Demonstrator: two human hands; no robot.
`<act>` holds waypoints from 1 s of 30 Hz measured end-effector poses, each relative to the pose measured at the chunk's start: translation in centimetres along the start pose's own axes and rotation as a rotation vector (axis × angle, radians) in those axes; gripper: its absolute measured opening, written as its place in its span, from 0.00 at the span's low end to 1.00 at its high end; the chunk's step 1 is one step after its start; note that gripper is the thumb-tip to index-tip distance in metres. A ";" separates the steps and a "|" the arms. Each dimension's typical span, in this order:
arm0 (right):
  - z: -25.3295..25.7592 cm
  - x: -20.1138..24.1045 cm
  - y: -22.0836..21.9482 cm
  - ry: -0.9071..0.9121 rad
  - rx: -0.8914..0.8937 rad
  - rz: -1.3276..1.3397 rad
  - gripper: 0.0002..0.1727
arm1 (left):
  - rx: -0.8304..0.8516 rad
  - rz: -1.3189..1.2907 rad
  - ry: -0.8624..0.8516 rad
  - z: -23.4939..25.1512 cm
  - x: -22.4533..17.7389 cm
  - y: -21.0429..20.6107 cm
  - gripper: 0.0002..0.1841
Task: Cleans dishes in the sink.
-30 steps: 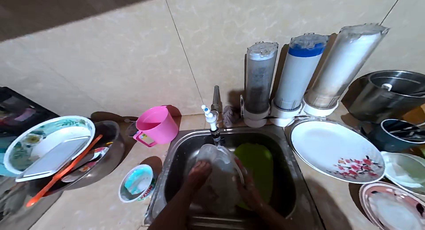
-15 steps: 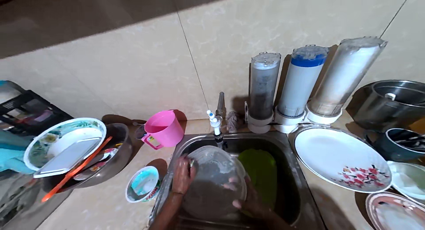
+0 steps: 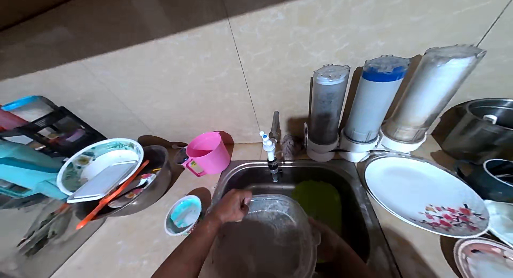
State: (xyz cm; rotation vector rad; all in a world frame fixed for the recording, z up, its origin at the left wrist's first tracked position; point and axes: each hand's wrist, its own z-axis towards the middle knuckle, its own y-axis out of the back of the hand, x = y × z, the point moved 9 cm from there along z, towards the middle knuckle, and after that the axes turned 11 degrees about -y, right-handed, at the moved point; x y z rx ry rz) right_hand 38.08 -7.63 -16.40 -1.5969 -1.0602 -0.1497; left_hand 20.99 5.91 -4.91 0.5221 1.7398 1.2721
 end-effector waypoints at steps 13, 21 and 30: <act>-0.1 1.8 4.1 0.059 -0.571 -0.374 0.30 | -0.337 0.140 0.391 2.8 4.9 -4.1 0.16; -1.1 2.9 3.9 -0.020 -0.783 -0.703 0.36 | 0.009 -0.040 0.512 3.4 7.8 -15.8 0.28; 0.0 0.4 4.3 -0.255 -0.709 -0.782 0.39 | -0.011 -0.106 0.332 5.1 5.1 -16.9 0.22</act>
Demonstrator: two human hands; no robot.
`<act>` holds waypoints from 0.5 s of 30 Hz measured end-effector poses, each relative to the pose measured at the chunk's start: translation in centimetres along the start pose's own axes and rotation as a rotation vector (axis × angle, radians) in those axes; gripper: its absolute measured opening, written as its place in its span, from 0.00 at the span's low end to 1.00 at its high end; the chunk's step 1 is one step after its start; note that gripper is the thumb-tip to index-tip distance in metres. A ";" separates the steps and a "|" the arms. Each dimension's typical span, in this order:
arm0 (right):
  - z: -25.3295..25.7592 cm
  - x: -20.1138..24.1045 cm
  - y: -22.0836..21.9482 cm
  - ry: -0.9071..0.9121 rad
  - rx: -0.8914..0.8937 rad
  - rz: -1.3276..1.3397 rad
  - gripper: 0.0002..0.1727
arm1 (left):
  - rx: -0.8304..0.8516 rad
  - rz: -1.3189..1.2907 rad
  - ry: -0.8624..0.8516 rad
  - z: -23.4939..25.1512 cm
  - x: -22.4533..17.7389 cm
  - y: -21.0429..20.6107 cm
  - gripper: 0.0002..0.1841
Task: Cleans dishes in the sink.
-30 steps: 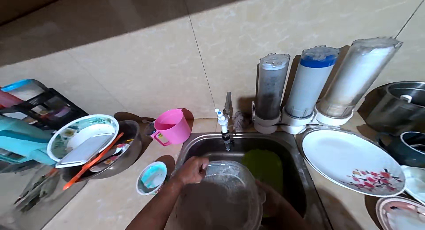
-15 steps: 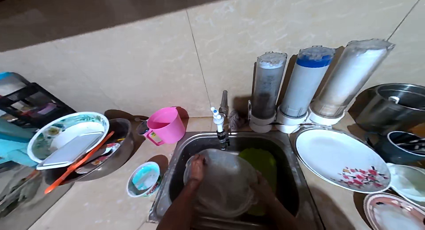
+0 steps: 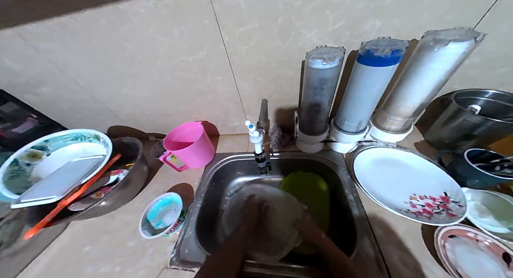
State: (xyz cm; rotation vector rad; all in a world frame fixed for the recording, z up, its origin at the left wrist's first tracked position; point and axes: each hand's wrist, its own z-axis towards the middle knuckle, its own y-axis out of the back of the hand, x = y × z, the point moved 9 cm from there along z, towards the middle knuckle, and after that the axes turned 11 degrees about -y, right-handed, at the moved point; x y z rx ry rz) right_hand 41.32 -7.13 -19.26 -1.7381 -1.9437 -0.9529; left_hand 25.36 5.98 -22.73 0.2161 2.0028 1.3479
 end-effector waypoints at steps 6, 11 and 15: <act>0.0 0.3 -1.1 -0.029 0.072 0.079 0.41 | -0.510 -0.442 0.201 0.9 0.1 2.4 0.18; -0.2 0.2 -0.9 -0.021 0.076 0.107 0.41 | -0.593 -0.473 0.198 0.9 0.5 3.0 0.17; -0.2 0.4 -1.5 -0.038 0.101 0.124 0.41 | -0.697 -0.379 0.032 1.5 0.6 3.8 0.13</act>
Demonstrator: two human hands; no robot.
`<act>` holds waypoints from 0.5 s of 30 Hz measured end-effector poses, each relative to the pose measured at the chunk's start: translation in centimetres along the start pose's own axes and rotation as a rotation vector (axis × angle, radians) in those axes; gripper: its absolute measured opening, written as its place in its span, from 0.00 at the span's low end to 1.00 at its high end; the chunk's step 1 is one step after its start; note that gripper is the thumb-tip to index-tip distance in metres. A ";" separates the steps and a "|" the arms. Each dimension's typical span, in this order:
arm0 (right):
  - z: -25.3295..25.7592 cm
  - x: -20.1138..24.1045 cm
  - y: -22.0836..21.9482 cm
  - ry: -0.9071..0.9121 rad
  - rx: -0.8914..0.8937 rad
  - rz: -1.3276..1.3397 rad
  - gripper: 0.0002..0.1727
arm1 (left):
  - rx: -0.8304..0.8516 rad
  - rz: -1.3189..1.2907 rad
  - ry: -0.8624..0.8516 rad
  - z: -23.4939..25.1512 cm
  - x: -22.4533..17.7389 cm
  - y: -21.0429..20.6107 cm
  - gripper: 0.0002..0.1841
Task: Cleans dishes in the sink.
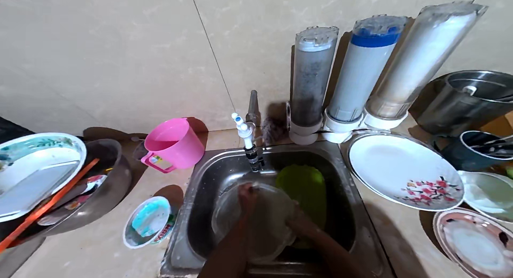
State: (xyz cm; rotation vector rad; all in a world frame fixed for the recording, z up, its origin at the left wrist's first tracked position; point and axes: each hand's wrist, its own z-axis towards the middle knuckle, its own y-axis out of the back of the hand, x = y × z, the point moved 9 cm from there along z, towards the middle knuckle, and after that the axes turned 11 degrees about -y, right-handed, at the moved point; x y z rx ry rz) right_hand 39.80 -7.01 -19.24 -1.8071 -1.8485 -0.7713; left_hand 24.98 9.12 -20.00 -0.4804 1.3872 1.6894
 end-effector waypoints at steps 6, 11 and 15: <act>-0.2 0.1 0.0 0.010 0.013 0.002 0.43 | 0.070 0.106 0.131 0.6 2.2 0.9 0.16; -0.1 0.1 0.2 0.024 -0.004 -0.005 0.42 | 0.101 -0.101 -0.245 -1.0 -3.0 -1.6 0.12; -0.3 0.2 0.0 0.047 0.001 -0.029 0.43 | 0.119 0.184 0.039 0.8 2.2 0.5 0.15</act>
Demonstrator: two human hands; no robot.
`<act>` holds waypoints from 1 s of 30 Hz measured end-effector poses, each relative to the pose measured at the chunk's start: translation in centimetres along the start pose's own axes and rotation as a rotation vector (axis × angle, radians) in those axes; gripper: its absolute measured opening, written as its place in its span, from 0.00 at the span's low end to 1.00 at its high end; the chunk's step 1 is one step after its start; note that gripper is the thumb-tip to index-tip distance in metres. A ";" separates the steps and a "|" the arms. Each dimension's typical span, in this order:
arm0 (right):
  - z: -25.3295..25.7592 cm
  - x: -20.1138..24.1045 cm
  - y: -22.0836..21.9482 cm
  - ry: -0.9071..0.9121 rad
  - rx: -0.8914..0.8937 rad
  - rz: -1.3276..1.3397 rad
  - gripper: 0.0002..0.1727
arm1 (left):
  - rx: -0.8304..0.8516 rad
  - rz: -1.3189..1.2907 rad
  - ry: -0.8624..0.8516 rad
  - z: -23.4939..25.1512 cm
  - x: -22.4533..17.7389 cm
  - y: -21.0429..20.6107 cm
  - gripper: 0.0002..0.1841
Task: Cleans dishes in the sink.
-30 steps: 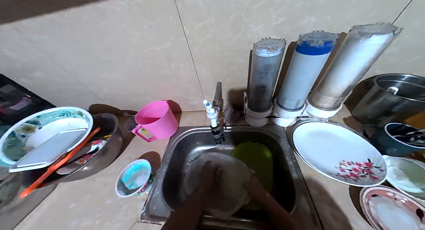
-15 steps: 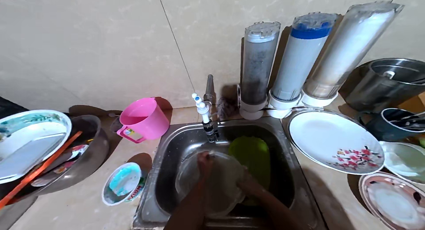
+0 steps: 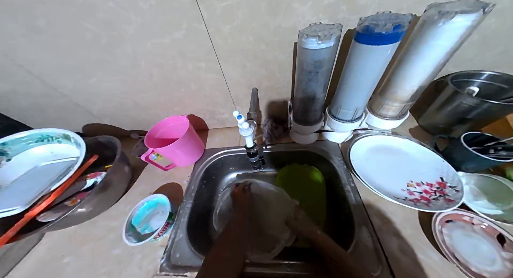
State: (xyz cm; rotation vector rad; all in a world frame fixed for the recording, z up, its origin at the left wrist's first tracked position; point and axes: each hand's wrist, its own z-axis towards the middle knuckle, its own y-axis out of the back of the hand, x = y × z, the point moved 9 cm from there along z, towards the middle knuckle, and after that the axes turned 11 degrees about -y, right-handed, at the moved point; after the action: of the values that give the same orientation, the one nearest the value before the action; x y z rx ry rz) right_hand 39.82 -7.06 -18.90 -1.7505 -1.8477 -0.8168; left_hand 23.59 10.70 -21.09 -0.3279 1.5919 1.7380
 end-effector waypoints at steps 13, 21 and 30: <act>-0.3 1.3 0.7 0.168 -0.108 -0.123 0.41 | 0.474 0.631 -0.299 -0.7 1.2 -2.3 0.24; -2.0 3.4 -0.3 0.382 -0.214 -0.330 0.37 | 0.887 0.634 0.167 -7.7 1.0 1.4 0.23; -1.7 2.9 0.1 0.341 -0.241 -0.370 0.38 | 0.961 -0.021 -0.143 -12.5 -9.7 -5.3 0.20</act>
State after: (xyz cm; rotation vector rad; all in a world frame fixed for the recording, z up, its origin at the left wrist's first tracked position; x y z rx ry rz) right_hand 39.62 -6.14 -15.66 -1.3018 -1.9169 -1.4362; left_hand 30.18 -4.61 -21.37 0.2461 2.0776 0.7907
